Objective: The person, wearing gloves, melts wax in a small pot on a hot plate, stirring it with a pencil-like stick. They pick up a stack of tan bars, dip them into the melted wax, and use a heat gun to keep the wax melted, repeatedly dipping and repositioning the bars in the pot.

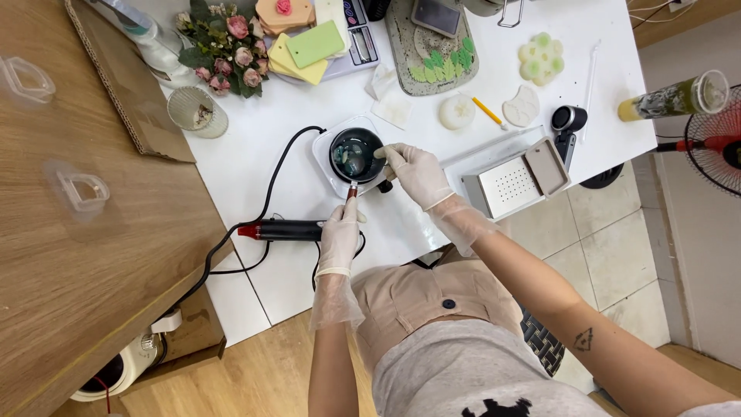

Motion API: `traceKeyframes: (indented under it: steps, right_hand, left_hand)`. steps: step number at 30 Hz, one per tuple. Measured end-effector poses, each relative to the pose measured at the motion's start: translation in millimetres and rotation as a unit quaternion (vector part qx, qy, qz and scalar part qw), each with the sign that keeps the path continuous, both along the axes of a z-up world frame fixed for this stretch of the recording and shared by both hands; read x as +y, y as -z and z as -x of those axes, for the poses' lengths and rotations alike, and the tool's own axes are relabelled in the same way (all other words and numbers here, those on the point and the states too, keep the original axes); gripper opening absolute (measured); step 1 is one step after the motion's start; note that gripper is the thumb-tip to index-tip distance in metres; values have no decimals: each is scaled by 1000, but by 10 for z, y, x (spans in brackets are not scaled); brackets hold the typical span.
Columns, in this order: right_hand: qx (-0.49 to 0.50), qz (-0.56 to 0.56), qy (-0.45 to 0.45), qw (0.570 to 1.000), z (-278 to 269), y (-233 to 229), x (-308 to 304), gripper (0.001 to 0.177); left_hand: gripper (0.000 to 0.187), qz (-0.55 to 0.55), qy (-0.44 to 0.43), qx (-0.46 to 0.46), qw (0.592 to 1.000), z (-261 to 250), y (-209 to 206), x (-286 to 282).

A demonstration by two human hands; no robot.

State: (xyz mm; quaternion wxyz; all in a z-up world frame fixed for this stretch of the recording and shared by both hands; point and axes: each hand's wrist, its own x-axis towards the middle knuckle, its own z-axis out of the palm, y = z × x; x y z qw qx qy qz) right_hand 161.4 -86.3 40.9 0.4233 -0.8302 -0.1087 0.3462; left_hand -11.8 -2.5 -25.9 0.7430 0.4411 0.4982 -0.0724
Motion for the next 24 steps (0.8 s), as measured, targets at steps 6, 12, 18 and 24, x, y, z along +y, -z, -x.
traceKeyframes:
  steps: [6, 12, 18, 24]
  right_hand:
    - [-231, 192, -140, 944, -71, -620, 97, 55]
    - [-345, 151, -180, 909, -541, -690, 208, 47]
    - [-456, 66, -289, 839, -1283, -617, 1103, 40]
    - [-458, 90, -437, 769, -1739, -87, 2258, 57]
  left_hand:
    - [42, 51, -20, -21, 998, -46, -240, 96]
    - [57, -92, 128, 45, 987, 161, -686, 208]
    - [74, -134, 248, 187, 941, 124, -1271, 505]
    - [72, -222, 204, 185, 935, 201, -1512, 619]
